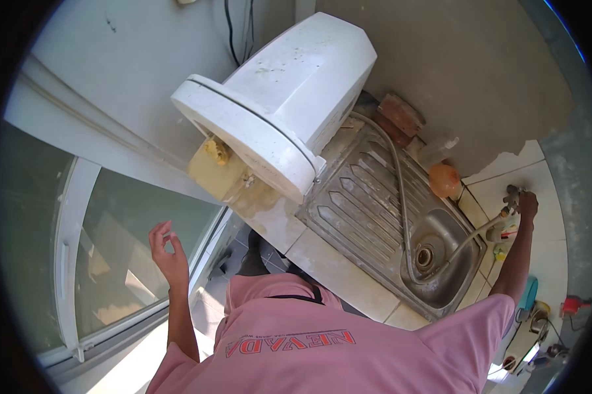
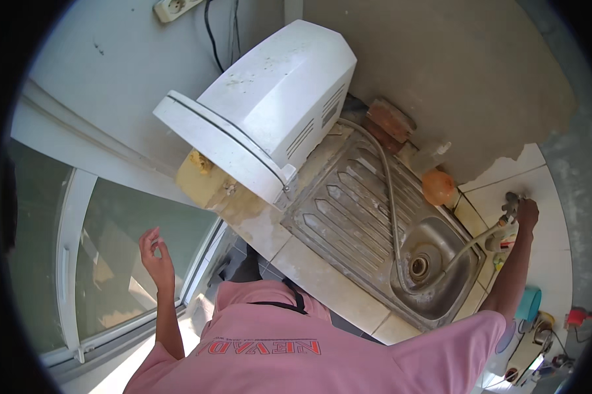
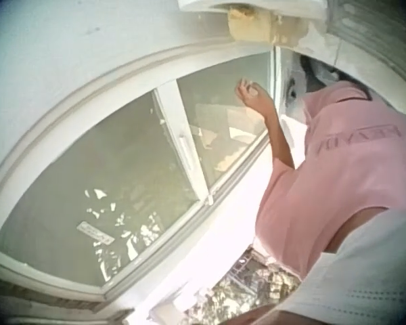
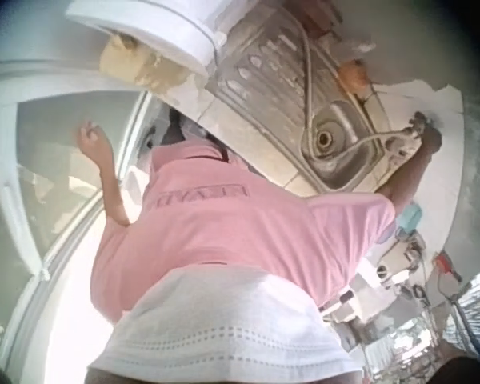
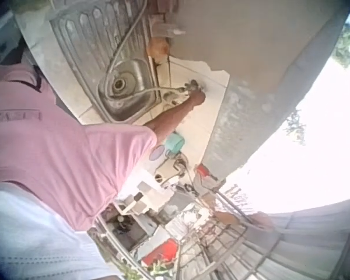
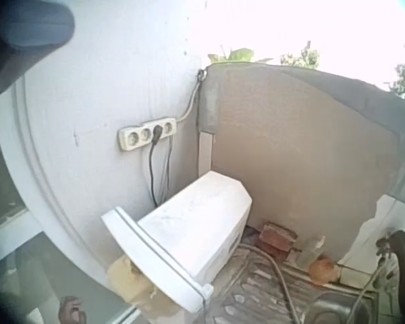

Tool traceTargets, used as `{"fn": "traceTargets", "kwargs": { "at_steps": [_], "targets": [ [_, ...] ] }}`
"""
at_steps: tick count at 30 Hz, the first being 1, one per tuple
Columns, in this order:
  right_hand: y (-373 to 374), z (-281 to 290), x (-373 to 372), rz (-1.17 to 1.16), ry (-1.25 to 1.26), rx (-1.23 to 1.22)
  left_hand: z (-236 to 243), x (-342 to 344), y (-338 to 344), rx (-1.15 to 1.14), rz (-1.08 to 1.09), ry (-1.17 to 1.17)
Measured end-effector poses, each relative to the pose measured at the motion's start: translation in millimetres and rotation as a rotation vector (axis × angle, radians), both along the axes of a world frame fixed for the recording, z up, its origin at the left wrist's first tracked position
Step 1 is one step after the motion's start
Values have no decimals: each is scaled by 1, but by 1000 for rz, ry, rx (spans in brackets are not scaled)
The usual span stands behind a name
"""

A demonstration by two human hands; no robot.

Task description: Trimming a dental plaster model using a model trimmer machine.

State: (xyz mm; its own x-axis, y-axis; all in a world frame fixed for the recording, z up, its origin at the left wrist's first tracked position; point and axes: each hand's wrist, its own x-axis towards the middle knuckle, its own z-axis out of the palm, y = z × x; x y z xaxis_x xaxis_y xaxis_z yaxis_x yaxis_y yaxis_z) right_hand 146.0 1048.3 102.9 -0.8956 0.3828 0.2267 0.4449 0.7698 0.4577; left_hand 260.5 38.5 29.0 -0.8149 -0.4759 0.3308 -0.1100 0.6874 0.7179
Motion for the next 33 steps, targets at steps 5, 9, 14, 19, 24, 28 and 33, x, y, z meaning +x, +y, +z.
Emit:
{"fn": "traceTargets", "kwargs": {
  "at_steps": [5,9,14,19,24,28,33],
  "targets": [
    [-4,-11,-40,44,-114,-55,11,15,29,-15,70,17],
    [5,-9,-35,72,-20,-131,2,6,42,39,34,62],
    [-11,-9,-36,58,1,-183,3,13,49,27,44,74],
    [-17,8,-30,-27,40,-129,-2,19,42,59,43,75],
    [-175,43,-4,-46,482,-164,4,2,43,68,30,121],
    [-387,55,51,337,843,-851,5,-33,44,61,-62,200],
    [-579,0,90,706,548,-1268,16,-83,39,-29,-179,192]
  ]
}}
